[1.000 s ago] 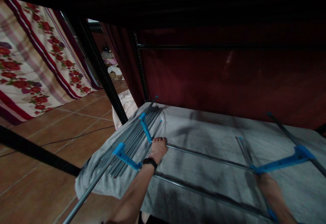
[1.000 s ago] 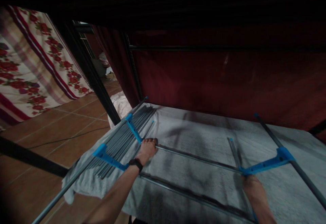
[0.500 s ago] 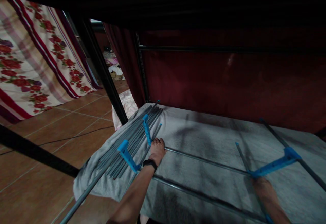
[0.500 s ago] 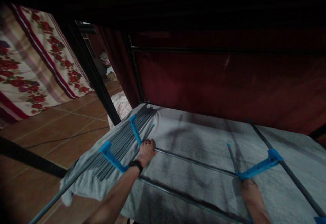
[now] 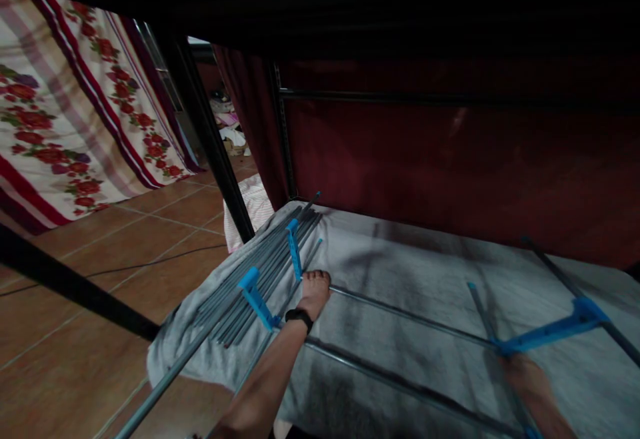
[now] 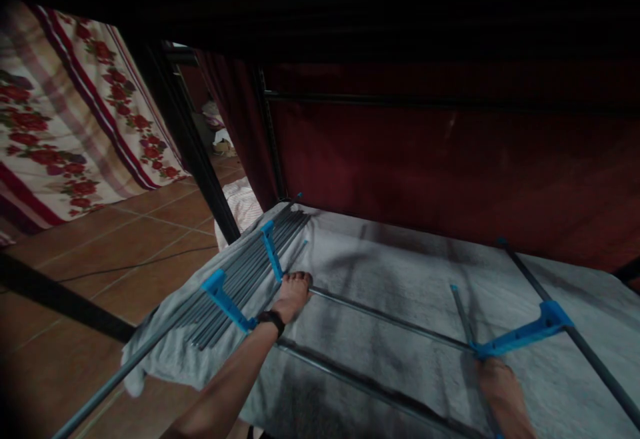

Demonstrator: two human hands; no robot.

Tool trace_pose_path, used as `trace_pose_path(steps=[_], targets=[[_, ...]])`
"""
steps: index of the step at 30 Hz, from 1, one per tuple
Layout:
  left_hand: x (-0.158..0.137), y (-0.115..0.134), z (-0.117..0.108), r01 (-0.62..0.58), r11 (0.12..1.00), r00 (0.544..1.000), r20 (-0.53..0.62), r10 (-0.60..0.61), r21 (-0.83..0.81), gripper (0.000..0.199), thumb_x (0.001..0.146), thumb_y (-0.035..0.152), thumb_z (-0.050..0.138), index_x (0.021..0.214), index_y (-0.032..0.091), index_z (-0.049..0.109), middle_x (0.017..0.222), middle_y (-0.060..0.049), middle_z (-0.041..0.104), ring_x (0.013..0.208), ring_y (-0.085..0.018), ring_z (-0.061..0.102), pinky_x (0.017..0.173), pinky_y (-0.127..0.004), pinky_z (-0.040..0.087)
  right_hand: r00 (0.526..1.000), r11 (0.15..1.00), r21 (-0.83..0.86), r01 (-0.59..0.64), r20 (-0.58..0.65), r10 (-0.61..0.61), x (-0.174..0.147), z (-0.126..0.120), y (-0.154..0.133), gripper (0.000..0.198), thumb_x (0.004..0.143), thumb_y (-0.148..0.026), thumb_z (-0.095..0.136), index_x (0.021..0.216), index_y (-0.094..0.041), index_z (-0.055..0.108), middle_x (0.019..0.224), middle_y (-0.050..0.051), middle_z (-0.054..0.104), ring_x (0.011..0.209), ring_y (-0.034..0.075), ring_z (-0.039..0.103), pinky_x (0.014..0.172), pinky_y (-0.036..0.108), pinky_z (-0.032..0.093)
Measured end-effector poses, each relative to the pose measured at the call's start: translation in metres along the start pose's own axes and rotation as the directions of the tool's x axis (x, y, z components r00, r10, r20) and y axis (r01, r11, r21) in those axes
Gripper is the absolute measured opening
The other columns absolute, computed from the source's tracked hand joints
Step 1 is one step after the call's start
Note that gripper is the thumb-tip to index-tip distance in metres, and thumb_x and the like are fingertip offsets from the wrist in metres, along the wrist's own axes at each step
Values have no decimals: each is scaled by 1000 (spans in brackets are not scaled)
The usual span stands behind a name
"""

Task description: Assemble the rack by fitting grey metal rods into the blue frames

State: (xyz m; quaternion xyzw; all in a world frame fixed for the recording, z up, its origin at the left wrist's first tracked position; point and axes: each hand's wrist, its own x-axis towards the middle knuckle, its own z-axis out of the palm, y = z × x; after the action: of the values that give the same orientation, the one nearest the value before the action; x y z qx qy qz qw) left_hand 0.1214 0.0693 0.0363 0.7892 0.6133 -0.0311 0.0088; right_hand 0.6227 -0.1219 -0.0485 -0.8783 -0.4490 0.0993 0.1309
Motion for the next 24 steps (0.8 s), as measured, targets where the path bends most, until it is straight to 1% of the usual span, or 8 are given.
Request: trace_pose_path(steps=[3, 6, 9, 11, 13, 16, 19, 24], targets=[[8, -4, -5, -31, 999, 999, 32, 32, -32, 38, 86, 36, 64, 118, 16, 64, 115, -20, 65, 107, -33, 61, 95, -51, 41, 998, 999, -27, -35, 41, 37, 4, -5, -11, 27, 78, -40, 45, 56, -25, 49, 77, 17, 71, 89, 35, 71, 76, 42, 56], [11, -6, -8, -50, 997, 998, 38, 53, -61, 45, 83, 33, 68, 125, 18, 60, 122, -19, 62, 111, -33, 60, 92, -48, 45, 997, 998, -48, -33, 74, 37, 5, -9, -21, 22, 77, -32, 47, 58, -24, 53, 80, 15, 72, 93, 31, 71, 81, 37, 54], [7, -8, -9, -63, 994, 997, 38, 66, -90, 50, 82, 33, 69, 128, 19, 59, 131, -19, 58, 119, -34, 55, 95, -47, 44, 995, 996, -81, -39, 85, 46, 4, -9, -24, 21, 76, -32, 49, 57, -23, 54, 81, 14, 72, 94, 30, 71, 83, 37, 54], [2, -11, -10, -79, 991, 996, 43, 84, -112, 47, 82, 32, 69, 126, 21, 60, 134, -16, 58, 122, -31, 54, 100, -45, 42, 996, 996, -80, -44, 74, 50, 4, -5, -20, 23, 76, -34, 47, 57, -23, 54, 83, 15, 73, 95, 31, 71, 81, 38, 55], [-5, -13, -13, -125, 981, 990, 45, 133, -147, 37, 85, 30, 65, 122, 25, 63, 133, -10, 60, 122, -26, 55, 103, -40, 40, 996, 998, -49, -41, 71, 45, 2, 0, -12, 25, 76, -37, 45, 57, -24, 53, 81, 16, 72, 94, 32, 71, 79, 40, 55], [-16, -13, -17, -211, 952, 972, 56, 228, -223, 24, 92, 25, 51, 109, 25, 68, 119, -6, 67, 112, -22, 60, 101, -36, 41, 998, 999, -9, -38, 55, 38, -3, 7, 1, 26, 73, -43, 42, 55, -26, 49, 77, 17, 71, 89, 35, 71, 77, 42, 56], [-28, -10, -18, -230, 939, 963, 78, 257, -257, 27, 94, 20, 44, 101, 24, 70, 105, -5, 70, 103, -22, 61, 98, -37, 43, 999, 1000, 4, -29, 47, 29, -12, 7, 15, 27, 71, -47, 39, 54, -28, 47, 78, 20, 72, 85, 37, 72, 77, 44, 56], [-44, -5, -9, -216, 945, 967, 79, 242, -247, 33, 91, 14, 43, 100, 25, 72, 107, -5, 70, 107, -24, 59, 103, -42, 40, 997, 998, 43, -44, 60, 42, -25, 3, 31, 30, 67, -53, 39, 54, -29, 50, 75, 18, 72, 90, 40, 71, 80, 47, 56]])
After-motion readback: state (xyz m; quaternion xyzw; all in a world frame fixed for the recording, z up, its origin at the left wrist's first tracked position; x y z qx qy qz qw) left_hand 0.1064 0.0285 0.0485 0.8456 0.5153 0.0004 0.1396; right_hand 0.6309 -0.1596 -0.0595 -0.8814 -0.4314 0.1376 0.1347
